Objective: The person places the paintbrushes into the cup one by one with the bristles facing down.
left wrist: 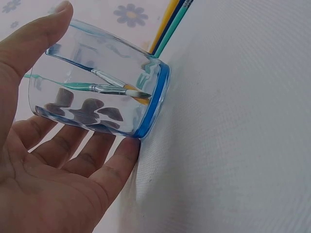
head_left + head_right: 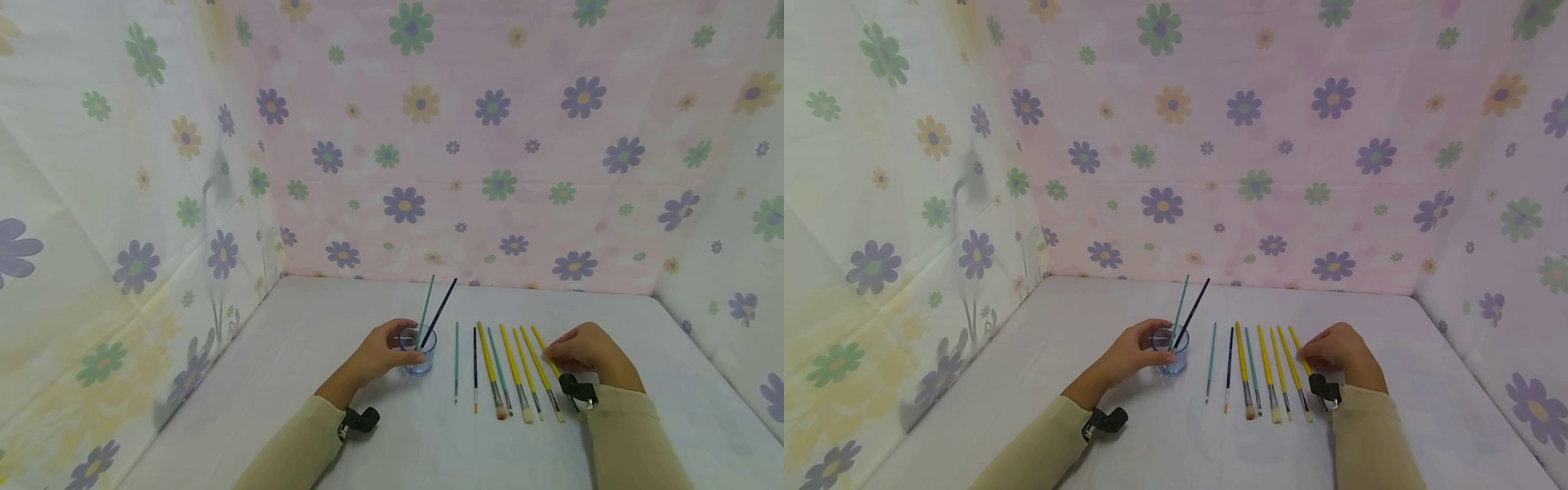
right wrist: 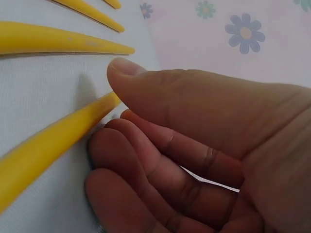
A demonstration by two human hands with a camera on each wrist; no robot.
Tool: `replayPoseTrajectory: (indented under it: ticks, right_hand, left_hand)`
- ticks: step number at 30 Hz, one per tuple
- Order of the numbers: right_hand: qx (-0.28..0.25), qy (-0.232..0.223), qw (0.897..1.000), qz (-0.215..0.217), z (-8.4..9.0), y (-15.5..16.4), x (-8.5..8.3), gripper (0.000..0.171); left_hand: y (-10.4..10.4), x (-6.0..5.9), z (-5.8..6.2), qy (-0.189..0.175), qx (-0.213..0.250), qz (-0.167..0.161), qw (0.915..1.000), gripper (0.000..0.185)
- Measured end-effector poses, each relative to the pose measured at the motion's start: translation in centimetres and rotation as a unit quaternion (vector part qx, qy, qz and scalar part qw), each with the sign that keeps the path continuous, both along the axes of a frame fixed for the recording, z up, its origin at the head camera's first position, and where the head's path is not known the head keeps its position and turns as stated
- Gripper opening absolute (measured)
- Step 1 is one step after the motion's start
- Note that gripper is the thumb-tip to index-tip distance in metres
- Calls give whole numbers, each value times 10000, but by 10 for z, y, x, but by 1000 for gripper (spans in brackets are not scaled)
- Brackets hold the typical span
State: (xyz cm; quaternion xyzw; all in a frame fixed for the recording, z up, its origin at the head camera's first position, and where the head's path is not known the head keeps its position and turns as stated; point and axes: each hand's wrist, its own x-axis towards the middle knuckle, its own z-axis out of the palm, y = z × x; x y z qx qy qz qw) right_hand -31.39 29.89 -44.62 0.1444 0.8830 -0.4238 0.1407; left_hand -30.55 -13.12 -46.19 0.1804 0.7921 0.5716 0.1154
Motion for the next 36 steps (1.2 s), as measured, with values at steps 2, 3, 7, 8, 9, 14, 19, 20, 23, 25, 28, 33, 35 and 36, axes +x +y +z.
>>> replayPoseTrajectory:
  ticks: [2,3,7,8,9,14,19,20,23,25,28,33,35,36]
  right_hand:
    - [115,-27,9999,67,1,-1,1,44]
    - [178,-34,9998,106,1,-1,2,44]
    - [358,-49,9991,231,1,-3,3,44]
    - [391,-50,9989,253,1,-4,3,44]
    - [415,-40,9987,293,1,-4,3,44]
    - [438,-49,9985,321,1,-4,2,40]
    - [373,-34,9986,368,1,-3,3,36]
    - [366,-24,9986,378,1,-3,3,35]
    - [337,-10,9986,414,2,-3,3,34]
    - [327,-16,9986,410,2,-3,3,34]
    - [298,-28,9988,377,2,-3,4,33]
    - [102,-13,9995,288,1,-4,4,35]
    - [33,-20,9997,240,1,-4,4,35]
    - [20,-27,9997,222,2,-4,4,36]
  left_hand:
    - [0,0,0,3,3,-1,10000,73]
    - [0,0,-1,3,6,-2,10000,73]
    - [-1,-1,-2,-1,10,-2,10000,73]
    - [-1,-2,-2,-9,19,-5,10000,73]
    - [-1,-2,-3,-8,19,-2,10000,73]
    - [-1,-2,-2,10,16,-1,10000,73]
    - [-1,-1,-2,31,-7,18,10000,73]
    - [-1,-1,-2,34,-12,21,10000,72]
    - [-1,-2,-3,32,-14,22,10000,72]
    - [-1,-2,-4,27,-20,18,10000,72]
    - [-1,-3,-6,25,-41,17,10000,71]
    - [-1,-3,-5,23,-55,30,10000,68]
    - [0,-3,-4,11,-51,37,10000,68]
    - [0,-2,-4,7,-43,41,10000,69]
